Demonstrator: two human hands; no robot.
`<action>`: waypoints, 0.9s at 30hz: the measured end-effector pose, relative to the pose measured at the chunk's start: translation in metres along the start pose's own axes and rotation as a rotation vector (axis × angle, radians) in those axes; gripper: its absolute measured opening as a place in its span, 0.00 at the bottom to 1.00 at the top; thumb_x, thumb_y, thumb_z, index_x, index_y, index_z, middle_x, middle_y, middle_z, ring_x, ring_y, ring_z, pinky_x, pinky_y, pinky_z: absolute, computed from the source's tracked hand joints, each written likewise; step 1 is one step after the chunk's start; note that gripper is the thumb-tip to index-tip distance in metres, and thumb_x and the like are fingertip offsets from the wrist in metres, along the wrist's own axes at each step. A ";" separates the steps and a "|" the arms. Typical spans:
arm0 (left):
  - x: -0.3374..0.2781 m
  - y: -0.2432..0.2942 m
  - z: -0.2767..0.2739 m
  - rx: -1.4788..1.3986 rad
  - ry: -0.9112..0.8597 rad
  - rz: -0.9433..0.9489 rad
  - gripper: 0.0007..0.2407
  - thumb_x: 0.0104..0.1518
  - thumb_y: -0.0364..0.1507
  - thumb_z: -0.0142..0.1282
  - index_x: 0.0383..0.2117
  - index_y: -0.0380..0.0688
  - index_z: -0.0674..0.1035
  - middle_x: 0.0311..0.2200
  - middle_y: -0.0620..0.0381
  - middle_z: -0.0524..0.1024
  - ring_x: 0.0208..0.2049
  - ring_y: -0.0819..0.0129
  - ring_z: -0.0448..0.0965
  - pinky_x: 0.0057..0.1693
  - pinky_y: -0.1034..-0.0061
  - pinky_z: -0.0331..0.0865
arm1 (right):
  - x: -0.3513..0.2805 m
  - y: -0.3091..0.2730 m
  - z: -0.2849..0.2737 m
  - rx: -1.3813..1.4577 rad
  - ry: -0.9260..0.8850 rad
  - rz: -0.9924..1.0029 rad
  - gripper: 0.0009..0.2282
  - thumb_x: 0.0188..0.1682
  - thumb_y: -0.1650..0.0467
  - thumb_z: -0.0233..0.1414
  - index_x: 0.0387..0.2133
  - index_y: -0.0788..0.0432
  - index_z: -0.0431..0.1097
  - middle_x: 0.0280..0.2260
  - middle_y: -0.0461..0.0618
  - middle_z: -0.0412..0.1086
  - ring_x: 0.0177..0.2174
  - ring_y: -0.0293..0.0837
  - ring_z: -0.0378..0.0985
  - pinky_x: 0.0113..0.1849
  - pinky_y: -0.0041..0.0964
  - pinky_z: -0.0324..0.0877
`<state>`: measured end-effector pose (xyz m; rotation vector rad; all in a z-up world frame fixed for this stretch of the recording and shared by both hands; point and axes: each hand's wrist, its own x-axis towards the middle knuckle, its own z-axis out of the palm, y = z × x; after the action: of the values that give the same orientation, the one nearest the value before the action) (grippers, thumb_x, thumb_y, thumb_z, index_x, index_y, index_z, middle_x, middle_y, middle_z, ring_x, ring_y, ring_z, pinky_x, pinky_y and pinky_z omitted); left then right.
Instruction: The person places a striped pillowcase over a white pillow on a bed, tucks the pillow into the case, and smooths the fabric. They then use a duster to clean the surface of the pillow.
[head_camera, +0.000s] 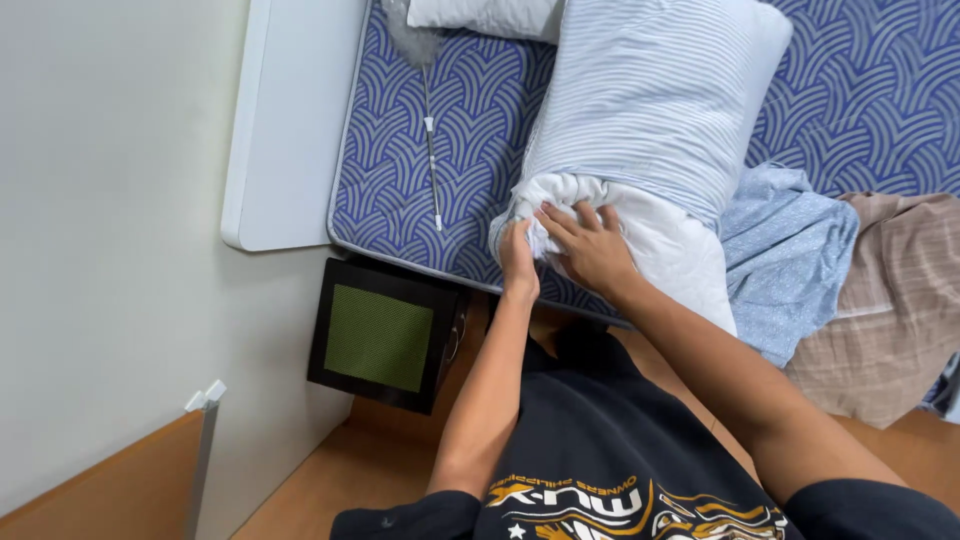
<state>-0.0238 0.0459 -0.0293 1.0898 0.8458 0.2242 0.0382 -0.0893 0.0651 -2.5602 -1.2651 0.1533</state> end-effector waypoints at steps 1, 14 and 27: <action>0.006 -0.010 -0.003 -0.099 0.008 -0.063 0.12 0.59 0.31 0.51 0.43 0.37 0.80 0.41 0.54 0.80 0.41 0.69 0.78 0.47 0.73 0.71 | 0.006 0.000 0.001 -0.008 -0.072 0.015 0.34 0.42 0.64 0.60 0.65 0.47 0.59 0.65 0.39 0.60 0.56 0.54 0.61 0.51 0.58 0.56; 0.031 -0.013 -0.033 0.365 0.021 -0.088 0.11 0.54 0.31 0.59 0.35 0.33 0.78 0.28 0.56 0.77 0.31 0.68 0.74 0.40 0.68 0.69 | -0.025 -0.010 0.005 0.092 0.083 0.213 0.33 0.36 0.63 0.64 0.61 0.47 0.66 0.64 0.48 0.62 0.62 0.56 0.61 0.60 0.63 0.50; -0.008 -0.076 -0.014 0.700 0.512 -0.143 0.14 0.59 0.33 0.59 0.39 0.34 0.70 0.37 0.38 0.76 0.40 0.44 0.77 0.51 0.57 0.68 | -0.076 0.048 0.054 1.751 0.490 1.033 0.25 0.49 0.70 0.60 0.57 0.69 0.62 0.47 0.56 0.71 0.45 0.46 0.77 0.45 0.41 0.75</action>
<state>-0.0566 0.0145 -0.0926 1.6460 1.5232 0.0820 0.0172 -0.1661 -0.0024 -1.1690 0.4890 0.4851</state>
